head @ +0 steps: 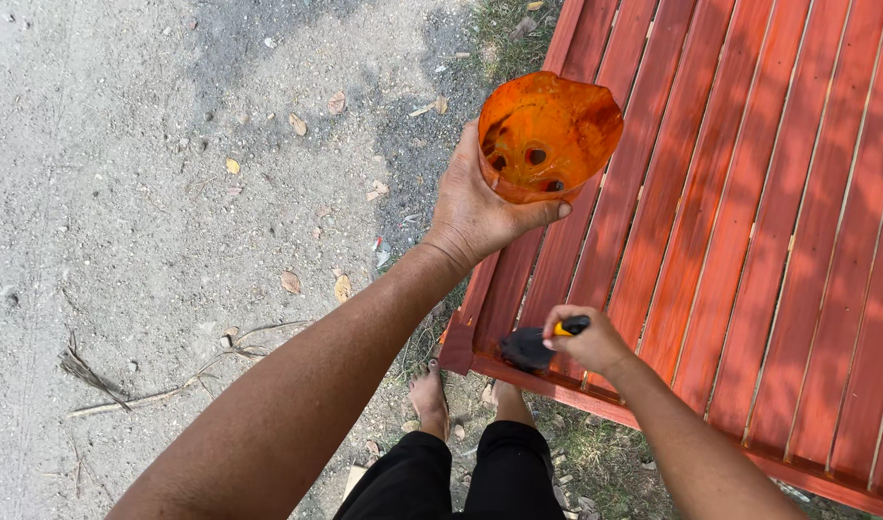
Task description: The person applies reddish-brown stain to a wooden bench using a brush. They repeatedly dip the brush into a plastic container, then stroke the slats and frame of the bench. The person refills the container from a bottle near the end of the clip.
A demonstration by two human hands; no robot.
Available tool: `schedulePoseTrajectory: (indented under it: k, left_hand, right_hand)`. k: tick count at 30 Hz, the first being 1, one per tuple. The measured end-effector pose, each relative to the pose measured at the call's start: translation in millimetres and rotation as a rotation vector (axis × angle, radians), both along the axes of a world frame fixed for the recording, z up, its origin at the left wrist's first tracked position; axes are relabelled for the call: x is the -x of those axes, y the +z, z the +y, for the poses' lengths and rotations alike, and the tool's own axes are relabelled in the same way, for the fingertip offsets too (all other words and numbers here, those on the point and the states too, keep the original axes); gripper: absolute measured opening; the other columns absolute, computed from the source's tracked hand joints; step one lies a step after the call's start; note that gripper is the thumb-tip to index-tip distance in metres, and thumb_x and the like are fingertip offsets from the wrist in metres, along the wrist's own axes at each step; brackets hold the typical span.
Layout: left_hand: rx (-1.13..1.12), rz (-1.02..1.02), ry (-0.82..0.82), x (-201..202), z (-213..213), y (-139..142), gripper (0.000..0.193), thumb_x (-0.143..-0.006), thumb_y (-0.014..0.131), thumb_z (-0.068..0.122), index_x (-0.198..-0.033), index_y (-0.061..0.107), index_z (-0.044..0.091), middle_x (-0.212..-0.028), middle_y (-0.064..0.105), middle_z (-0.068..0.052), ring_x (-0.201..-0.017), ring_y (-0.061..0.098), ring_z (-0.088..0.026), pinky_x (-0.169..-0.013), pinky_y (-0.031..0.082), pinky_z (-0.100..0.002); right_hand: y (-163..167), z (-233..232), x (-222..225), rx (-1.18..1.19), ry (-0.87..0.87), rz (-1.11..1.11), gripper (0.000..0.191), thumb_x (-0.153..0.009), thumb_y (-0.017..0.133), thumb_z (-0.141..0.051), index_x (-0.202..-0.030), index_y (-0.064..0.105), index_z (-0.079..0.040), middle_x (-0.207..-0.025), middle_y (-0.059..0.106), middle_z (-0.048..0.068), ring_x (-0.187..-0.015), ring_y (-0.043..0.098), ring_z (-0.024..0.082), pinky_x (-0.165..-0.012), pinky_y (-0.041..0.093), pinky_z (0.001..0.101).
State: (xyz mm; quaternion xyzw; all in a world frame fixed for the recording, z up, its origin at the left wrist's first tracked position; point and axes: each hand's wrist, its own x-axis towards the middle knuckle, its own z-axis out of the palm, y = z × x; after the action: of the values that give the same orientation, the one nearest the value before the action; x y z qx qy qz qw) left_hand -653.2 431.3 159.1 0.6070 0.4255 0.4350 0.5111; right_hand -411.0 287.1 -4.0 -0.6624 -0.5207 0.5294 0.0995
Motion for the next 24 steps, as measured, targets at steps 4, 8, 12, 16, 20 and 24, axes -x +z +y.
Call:
schedulePoseTrajectory:
  k: [4, 8, 12, 16, 20, 24]
  left_hand:
    - [0.002, -0.108, -0.025, -0.7, -1.8, -3.2, 0.102, -0.064, 0.1, 0.03, -0.14, 0.035, 0.007, -0.137, 0.059, -0.012, -0.135, 0.061, -0.026, -0.119, 0.052, -0.041]
    - [0.104, -0.205, -0.079, -1.3, -4.0, -2.6, 0.105, -0.063, 0.098, 0.031, -0.142, 0.032, 0.009, -0.14, 0.056, -0.011, -0.137, 0.058, -0.025, -0.117, 0.049, -0.042]
    - [0.075, -0.12, -0.042, -2.6, -8.6, 2.5, 0.105, -0.064, 0.099, 0.032, -0.142, 0.032, 0.01, -0.137, 0.058, -0.011, -0.136, 0.059, -0.026, -0.117, 0.046, -0.041]
    - [0.027, -0.043, -0.026, -8.9, -16.6, 5.8, 0.105, -0.063, 0.1, 0.033, -0.141, 0.034, 0.009, -0.136, 0.06, -0.012, -0.136, 0.059, -0.025, -0.121, 0.048, -0.041]
    - [0.008, -0.118, -0.054, -22.2, -19.9, 7.2, 0.103, -0.065, 0.099, 0.032, -0.141, 0.034, 0.008, -0.138, 0.059, -0.013, -0.136, 0.06, -0.026, -0.121, 0.05, -0.041]
    - [-0.012, -0.008, -0.045, -40.3, -22.7, 10.6, 0.104, -0.066, 0.099, 0.03, -0.141, 0.031, 0.008, -0.136, 0.059, -0.013, -0.135, 0.059, -0.025, -0.119, 0.048, -0.04]
  right_hand:
    - [-3.3, -33.7, -92.1, 0.18, -0.154, -0.085, 0.015, -0.074, 0.083, 0.003, -0.08, 0.073, -0.006, -0.087, 0.073, 0.001, -0.082, 0.067, 0.016, -0.075, 0.054, 0.0351]
    - [17.0, -49.5, -135.6, 0.218, -0.065, -0.462, 0.017, -0.074, 0.086, 0.003, -0.079, 0.075, -0.01, -0.093, 0.076, -0.001, -0.087, 0.07, 0.016, -0.081, 0.055, 0.0337]
    - [27.4, -38.1, -80.1, 0.432, -0.095, -0.568, 0.016, -0.086, 0.073, -0.007, -0.084, 0.076, -0.023, -0.1, 0.074, -0.002, -0.083, 0.08, 0.021, -0.078, 0.064, 0.0402]
    - [26.6, -26.7, 9.7, 0.095, 0.19, -0.542, 0.013, -0.083, 0.079, -0.014, -0.08, 0.075, -0.026, -0.09, 0.077, -0.003, -0.086, 0.07, 0.017, -0.081, 0.058, 0.0355]
    - [21.7, -26.6, 60.9, -0.263, 0.023, -0.109, 0.016, -0.071, 0.081, -0.005, -0.078, 0.071, -0.016, -0.082, 0.076, -0.002, -0.08, 0.072, 0.016, -0.078, 0.057, 0.033]
    - [2.6, -33.0, 11.8, -0.125, -0.145, 0.027, 0.016, -0.074, 0.083, -0.002, -0.08, 0.072, -0.012, -0.083, 0.075, -0.001, -0.079, 0.069, 0.012, -0.077, 0.056, 0.0311]
